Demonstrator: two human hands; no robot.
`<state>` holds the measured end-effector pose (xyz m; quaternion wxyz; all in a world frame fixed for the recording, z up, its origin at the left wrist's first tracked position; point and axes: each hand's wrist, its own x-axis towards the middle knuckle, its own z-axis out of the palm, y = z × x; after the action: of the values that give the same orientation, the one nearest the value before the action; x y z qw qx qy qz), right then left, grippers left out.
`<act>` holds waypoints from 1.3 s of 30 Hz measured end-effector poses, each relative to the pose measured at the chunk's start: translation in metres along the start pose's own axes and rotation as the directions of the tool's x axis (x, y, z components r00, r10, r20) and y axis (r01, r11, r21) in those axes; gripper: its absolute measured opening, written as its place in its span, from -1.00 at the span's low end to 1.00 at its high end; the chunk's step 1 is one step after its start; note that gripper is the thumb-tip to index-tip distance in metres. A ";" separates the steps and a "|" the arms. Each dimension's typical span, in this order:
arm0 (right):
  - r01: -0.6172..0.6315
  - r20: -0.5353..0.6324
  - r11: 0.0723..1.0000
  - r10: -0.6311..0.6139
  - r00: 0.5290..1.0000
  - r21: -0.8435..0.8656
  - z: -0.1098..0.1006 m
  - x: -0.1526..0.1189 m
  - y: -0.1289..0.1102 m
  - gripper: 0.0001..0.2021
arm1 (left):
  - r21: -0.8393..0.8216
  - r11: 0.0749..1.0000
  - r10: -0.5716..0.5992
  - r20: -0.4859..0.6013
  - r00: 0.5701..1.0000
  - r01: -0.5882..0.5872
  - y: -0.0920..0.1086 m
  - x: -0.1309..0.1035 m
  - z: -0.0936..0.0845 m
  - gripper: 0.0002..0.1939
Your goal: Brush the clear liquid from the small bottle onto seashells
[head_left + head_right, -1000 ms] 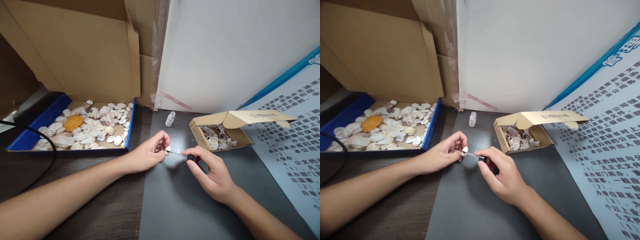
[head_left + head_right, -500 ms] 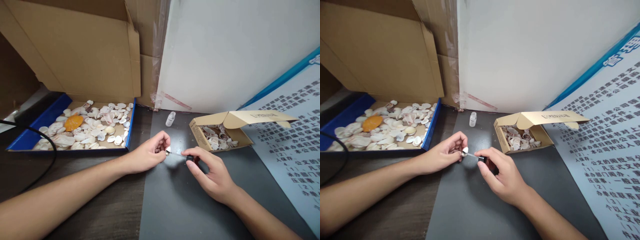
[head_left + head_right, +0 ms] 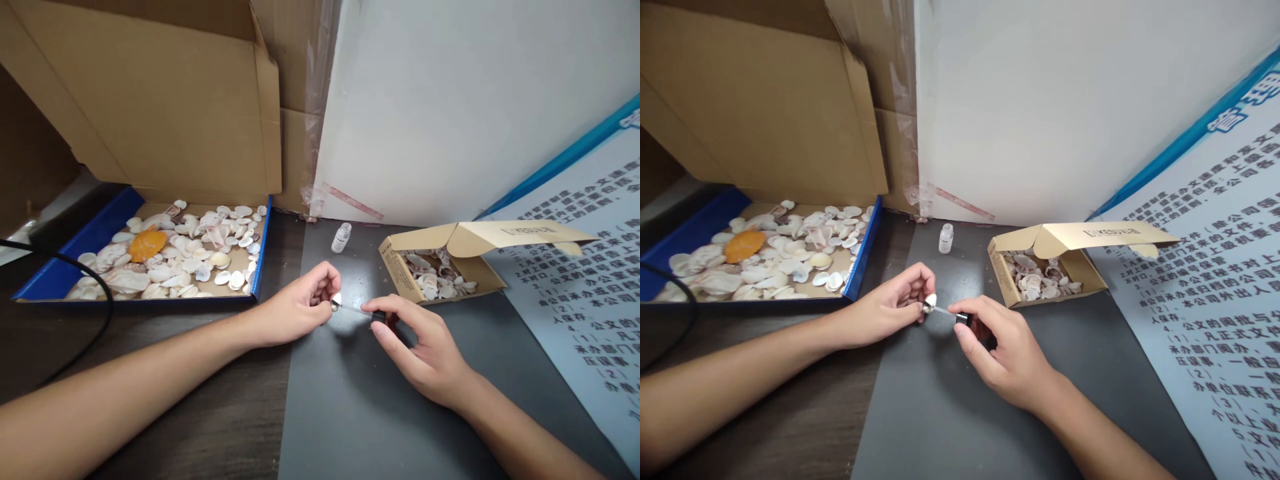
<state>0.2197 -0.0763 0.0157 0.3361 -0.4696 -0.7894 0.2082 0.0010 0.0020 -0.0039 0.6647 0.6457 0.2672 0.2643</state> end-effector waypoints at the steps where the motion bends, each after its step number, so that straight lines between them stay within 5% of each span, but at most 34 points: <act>1: -0.001 0.000 1.000 0.001 1.000 0.001 0.000 0.000 0.000 -0.83 | 0.001 1.000 -0.001 0.000 1.000 0.001 0.000 0.000 0.000 -0.83; 39: -0.019 -0.090 0.998 0.014 0.996 -0.054 0.000 0.001 -0.001 -0.84 | -0.014 1.000 -0.009 0.009 1.000 0.009 0.001 0.000 0.001 -0.85</act>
<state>0.2188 -0.0757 0.0167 0.3566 -0.4941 -0.7749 0.1680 0.0015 0.0009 -0.0028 0.6715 0.6413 0.2650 0.2602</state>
